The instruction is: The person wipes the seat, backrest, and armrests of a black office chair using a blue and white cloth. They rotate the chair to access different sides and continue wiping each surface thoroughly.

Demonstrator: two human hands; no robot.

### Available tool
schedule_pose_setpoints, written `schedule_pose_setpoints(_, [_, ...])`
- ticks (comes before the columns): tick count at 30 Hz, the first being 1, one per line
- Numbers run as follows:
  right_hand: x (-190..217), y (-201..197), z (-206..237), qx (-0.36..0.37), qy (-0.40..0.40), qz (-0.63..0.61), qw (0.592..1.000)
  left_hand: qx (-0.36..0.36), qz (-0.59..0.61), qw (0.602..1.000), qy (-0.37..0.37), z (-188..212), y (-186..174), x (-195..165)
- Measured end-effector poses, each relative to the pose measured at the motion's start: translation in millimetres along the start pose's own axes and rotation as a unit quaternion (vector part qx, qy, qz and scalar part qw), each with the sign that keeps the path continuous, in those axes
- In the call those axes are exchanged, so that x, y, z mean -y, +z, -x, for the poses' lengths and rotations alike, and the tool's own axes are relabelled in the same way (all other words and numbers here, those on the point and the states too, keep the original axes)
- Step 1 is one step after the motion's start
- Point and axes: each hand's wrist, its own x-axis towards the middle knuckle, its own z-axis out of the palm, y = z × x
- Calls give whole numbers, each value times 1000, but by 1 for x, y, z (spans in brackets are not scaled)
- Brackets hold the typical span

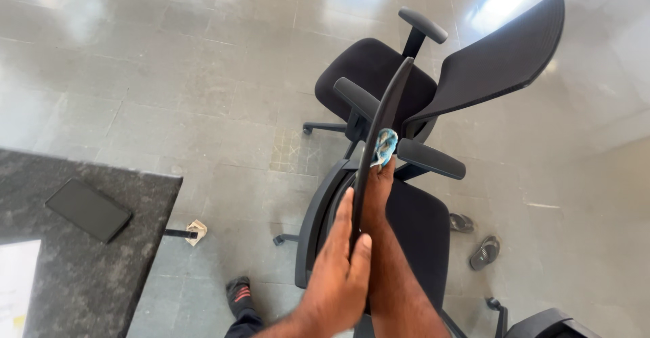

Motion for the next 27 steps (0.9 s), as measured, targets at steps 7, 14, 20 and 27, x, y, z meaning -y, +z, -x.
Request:
schedule_pose_setpoints(7, [-18,-30,30,-88,200,169,961,-47,-2,995,87,-4,19,27])
schedule_pose_setpoints(14, [65,-88,162,158,272,246,917,-63,43,995,67,9,39,29])
schedule_pose_setpoints(20, [20,-114,160,45,429,257,865,-65,77,993,67,22,49,16])
schedule_pose_setpoints(27, [111,-131,199,19,391,24,920,-109,14,989,102,50,78,15])
